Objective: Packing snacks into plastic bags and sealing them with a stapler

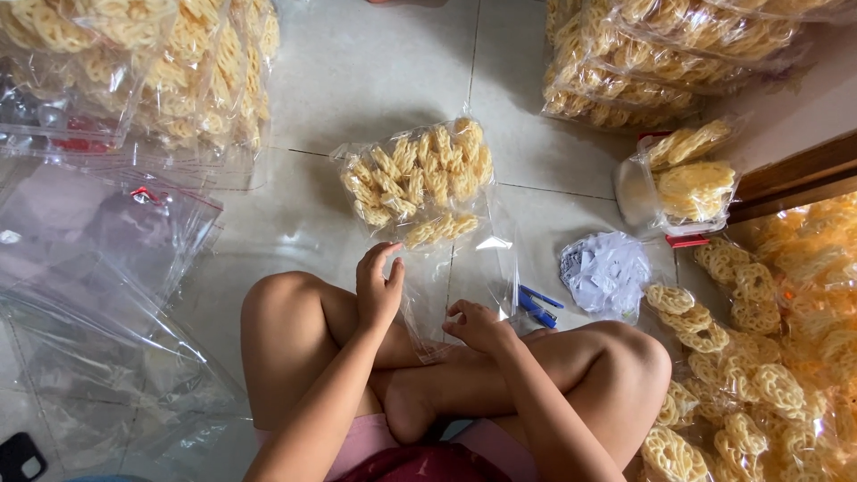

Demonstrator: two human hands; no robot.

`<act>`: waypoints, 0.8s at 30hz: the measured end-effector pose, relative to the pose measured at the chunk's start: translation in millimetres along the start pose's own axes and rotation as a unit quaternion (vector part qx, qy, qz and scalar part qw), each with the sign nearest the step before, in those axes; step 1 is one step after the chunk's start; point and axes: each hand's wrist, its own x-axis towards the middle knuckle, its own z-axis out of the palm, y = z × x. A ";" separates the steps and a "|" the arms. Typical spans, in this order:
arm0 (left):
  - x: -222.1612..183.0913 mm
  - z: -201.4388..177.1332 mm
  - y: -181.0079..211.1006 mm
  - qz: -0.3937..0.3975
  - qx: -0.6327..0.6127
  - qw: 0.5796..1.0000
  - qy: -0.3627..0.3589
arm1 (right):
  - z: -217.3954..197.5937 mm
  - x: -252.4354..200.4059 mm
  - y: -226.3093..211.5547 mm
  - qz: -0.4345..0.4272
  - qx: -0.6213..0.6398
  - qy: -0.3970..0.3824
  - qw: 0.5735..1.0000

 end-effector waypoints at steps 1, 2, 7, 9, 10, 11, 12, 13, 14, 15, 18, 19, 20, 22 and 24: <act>-0.6 -1.1 2.0 -0.001 0.001 1.000 -0.002 | -0.1 -1.6 0.9 0.001 0.001 -0.001 1.000; 0.0 -1.9 4.2 -0.001 -0.003 1.000 -0.002 | -1.1 -2.6 1.4 -0.010 0.006 0.003 1.000; 1.7 -5.7 12.2 -0.006 -0.019 1.000 -0.013 | -2.0 -3.4 1.5 -0.023 0.007 0.003 1.000; 1.4 -4.0 10.7 0.007 -0.021 1.000 0.008 | -0.4 -4.5 4.1 -0.045 -0.108 -0.032 0.993; 2.5 -6.2 12.0 0.008 -0.023 1.000 0.004 | -13.0 -29.7 -6.9 -0.042 -0.106 -0.031 0.993; 3.8 -6.9 13.6 0.023 -0.027 0.999 0.019 | -26.4 -54.2 -16.9 -0.063 -0.100 -0.021 0.993; 1.9 -5.5 16.2 0.036 -0.034 0.998 0.026 | -37.6 -82.5 -23.8 -0.077 -0.091 -0.010 0.993; 2.9 -10.7 19.0 0.037 -0.038 0.998 0.015 | -51.9 -108.1 -23.1 -0.068 -0.084 -0.009 0.994; 2.9 -14.6 21.8 0.029 -0.039 0.999 -0.013 | -64.3 -135.7 -21.5 -0.158 -0.027 0.026 0.987; 3.4 -17.2 24.9 0.021 -0.040 0.998 -0.041 | -77.3 -163.1 -19.5 -0.245 0.029 0.066 0.967; -2.1 -15.3 20.0 -0.014 -0.061 0.997 -0.042 | -114.2 -228.7 20.7 -0.249 0.070 0.389 0.884; -1.0 -13.9 15.2 -0.018 -0.063 0.996 -0.059 | -112.9 -237.0 70.4 -0.232 0.074 0.390 0.888; -2.0 -13.3 10.2 -0.036 -0.057 0.996 -0.058 | -106.4 -250.8 119.8 -0.115 0.327 0.367 0.863; -4.2 -11.3 9.0 -0.059 -0.050 0.994 -0.081 | -93.7 -285.9 180.9 0.030 0.559 0.330 0.760; -1.0 -13.2 14.9 -0.026 -0.024 0.997 -0.076 | -88.0 -317.3 200.1 0.201 -0.081 0.415 0.883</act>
